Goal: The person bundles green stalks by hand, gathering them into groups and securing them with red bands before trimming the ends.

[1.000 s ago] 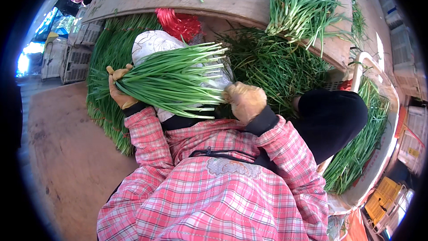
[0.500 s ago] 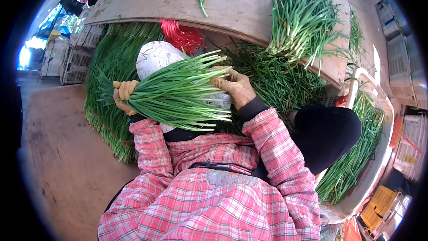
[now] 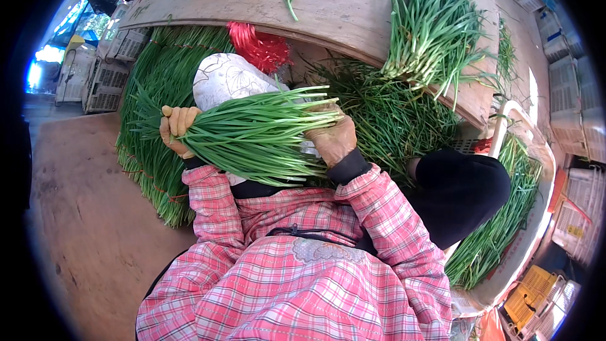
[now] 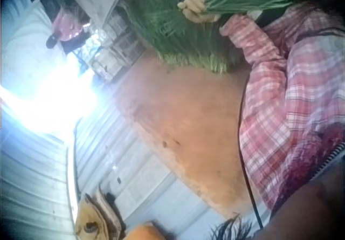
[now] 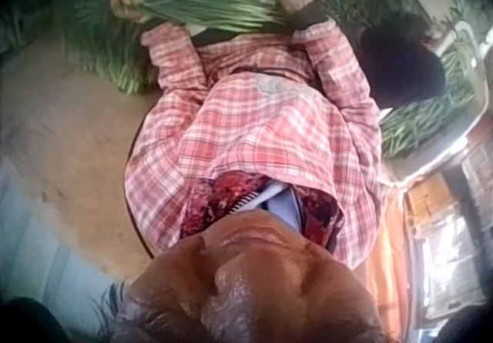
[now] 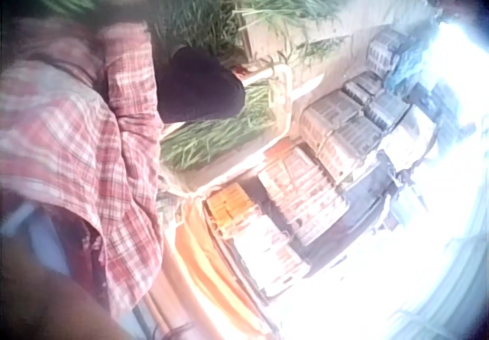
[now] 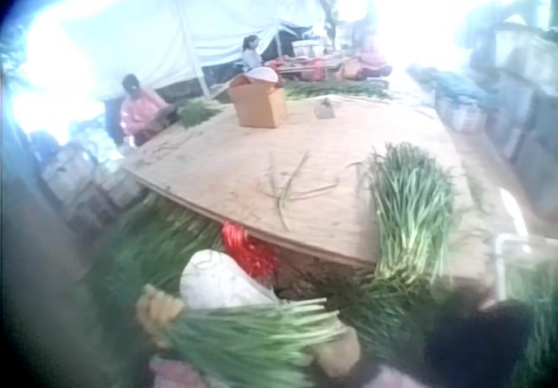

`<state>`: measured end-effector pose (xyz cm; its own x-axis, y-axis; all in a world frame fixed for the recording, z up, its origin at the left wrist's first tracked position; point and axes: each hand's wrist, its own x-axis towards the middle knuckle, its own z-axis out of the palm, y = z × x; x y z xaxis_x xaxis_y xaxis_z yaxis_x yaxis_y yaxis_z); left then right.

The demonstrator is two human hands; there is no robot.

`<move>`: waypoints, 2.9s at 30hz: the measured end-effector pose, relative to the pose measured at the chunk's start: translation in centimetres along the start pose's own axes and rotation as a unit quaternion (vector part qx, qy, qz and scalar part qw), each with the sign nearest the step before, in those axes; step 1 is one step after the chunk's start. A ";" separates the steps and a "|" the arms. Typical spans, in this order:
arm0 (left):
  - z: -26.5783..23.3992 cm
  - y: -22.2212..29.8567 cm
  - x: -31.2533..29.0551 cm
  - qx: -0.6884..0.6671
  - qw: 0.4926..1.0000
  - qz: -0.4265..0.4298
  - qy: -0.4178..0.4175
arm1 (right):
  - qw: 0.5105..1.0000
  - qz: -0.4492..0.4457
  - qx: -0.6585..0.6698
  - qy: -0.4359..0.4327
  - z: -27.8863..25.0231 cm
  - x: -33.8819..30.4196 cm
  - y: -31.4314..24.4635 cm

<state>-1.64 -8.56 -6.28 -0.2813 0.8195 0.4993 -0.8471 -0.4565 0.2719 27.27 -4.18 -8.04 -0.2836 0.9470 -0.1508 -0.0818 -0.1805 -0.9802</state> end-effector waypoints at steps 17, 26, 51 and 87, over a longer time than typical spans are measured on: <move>3.5 -2.9 4.4 -0.025 0.997 -0.003 -0.079 | 0.876 -0.186 -0.437 -0.080 -5.1 0.0 -5.4; 6.3 -3.3 7.8 -0.006 0.985 -0.055 -0.162 | 0.993 0.074 0.057 -0.066 -3.5 0.5 -5.0; -1.7 0.9 2.5 -0.025 0.999 0.018 -0.027 | 0.769 -0.281 -0.565 -0.107 -0.7 -2.9 -2.9; -0.7 -1.0 2.7 -0.029 0.999 -0.013 -0.041 | 0.739 0.070 -0.669 -0.019 -12.3 -0.8 0.5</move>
<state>-1.90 -5.62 -5.77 -0.2233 0.7990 0.5584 -0.8795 -0.4121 0.2380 39.19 -1.72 -9.96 -0.2281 0.9316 -0.2831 0.9628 0.1725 -0.2079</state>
